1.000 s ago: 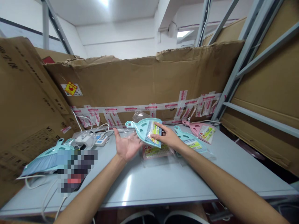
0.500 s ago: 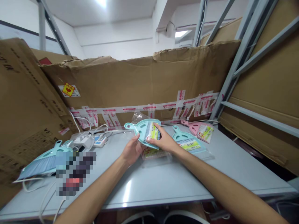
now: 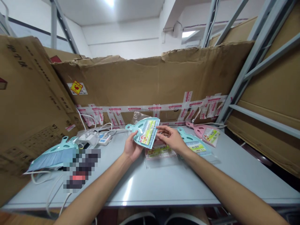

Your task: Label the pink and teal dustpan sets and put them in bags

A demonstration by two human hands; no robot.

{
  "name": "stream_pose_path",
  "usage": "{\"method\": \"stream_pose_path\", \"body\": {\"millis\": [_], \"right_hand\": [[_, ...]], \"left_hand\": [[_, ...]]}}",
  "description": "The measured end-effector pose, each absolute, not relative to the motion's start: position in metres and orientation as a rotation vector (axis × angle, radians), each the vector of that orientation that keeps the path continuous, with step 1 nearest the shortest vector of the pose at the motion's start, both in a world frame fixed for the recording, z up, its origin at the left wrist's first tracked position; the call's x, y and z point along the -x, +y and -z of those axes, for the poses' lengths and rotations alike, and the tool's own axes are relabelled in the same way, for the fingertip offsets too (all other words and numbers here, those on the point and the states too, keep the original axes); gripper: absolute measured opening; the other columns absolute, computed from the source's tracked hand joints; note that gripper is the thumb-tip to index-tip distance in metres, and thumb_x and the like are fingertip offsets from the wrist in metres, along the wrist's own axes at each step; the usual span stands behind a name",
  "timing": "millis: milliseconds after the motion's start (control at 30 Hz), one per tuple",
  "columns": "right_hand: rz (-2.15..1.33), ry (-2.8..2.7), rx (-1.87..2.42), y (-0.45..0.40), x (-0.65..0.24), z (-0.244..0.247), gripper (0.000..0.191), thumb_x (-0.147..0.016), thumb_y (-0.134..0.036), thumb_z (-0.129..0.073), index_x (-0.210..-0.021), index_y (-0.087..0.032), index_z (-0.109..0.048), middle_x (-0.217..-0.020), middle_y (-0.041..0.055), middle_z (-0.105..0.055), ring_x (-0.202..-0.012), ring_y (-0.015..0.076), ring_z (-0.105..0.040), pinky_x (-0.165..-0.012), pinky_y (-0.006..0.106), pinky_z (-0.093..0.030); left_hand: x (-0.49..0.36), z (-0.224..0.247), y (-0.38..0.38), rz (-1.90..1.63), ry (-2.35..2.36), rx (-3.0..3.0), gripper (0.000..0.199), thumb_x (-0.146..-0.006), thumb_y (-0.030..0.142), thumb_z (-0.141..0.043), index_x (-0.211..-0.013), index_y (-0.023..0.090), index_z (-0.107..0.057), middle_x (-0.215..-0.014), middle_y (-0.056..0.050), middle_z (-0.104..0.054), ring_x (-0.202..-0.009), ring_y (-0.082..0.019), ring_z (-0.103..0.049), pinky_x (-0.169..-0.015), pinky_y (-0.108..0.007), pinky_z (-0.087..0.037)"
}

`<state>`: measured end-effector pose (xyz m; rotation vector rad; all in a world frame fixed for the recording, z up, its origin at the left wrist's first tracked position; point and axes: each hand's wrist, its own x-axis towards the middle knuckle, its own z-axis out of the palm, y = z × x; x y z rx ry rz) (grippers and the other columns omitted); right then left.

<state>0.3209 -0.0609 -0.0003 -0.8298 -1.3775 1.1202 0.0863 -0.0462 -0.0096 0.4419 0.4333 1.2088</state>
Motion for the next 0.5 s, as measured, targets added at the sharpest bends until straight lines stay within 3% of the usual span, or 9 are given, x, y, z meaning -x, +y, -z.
{"method": "stream_pose_path", "body": {"millis": [200,400,500], "right_hand": [[-1.173,-1.257,0.796,-0.063,-0.309,0.008,0.055,-0.075,-0.051,-0.100,-0.115,-0.022,-0.076,-0.099,0.0058,-0.082,-0.089,0.0233,-0.078,-0.079,0.040,-0.071],[-1.177,-1.257,0.849,-0.063,-0.309,0.008,0.057,-0.072,-0.058,-0.100,-0.104,-0.022,-0.070,-0.092,0.0046,-0.079,-0.078,0.0215,-0.075,-0.072,0.038,-0.068],[-0.969,-1.236,0.914,-0.059,-0.320,0.004,0.054,-0.078,-0.063,-0.095,-0.104,-0.022,-0.069,-0.091,0.0045,-0.074,-0.081,0.0211,-0.070,-0.068,0.033,-0.064]], "left_hand": [[-0.093,0.010,-0.054,-1.118,0.375,-0.473,0.070,-0.105,0.027,-0.066,-0.171,0.011,-0.046,-0.147,-0.022,-0.076,-0.137,-0.040,-0.073,-0.121,-0.059,-0.057],[-0.096,0.010,-0.058,-1.031,0.368,-0.484,0.071,-0.104,0.025,-0.065,-0.170,0.008,-0.046,-0.142,-0.024,-0.078,-0.130,-0.039,-0.077,-0.117,-0.057,-0.061],[-0.092,0.009,-0.055,-1.028,0.384,-0.489,0.068,-0.103,0.022,-0.063,-0.168,0.007,-0.048,-0.137,-0.022,-0.080,-0.124,-0.038,-0.081,-0.115,-0.054,-0.061]]}}
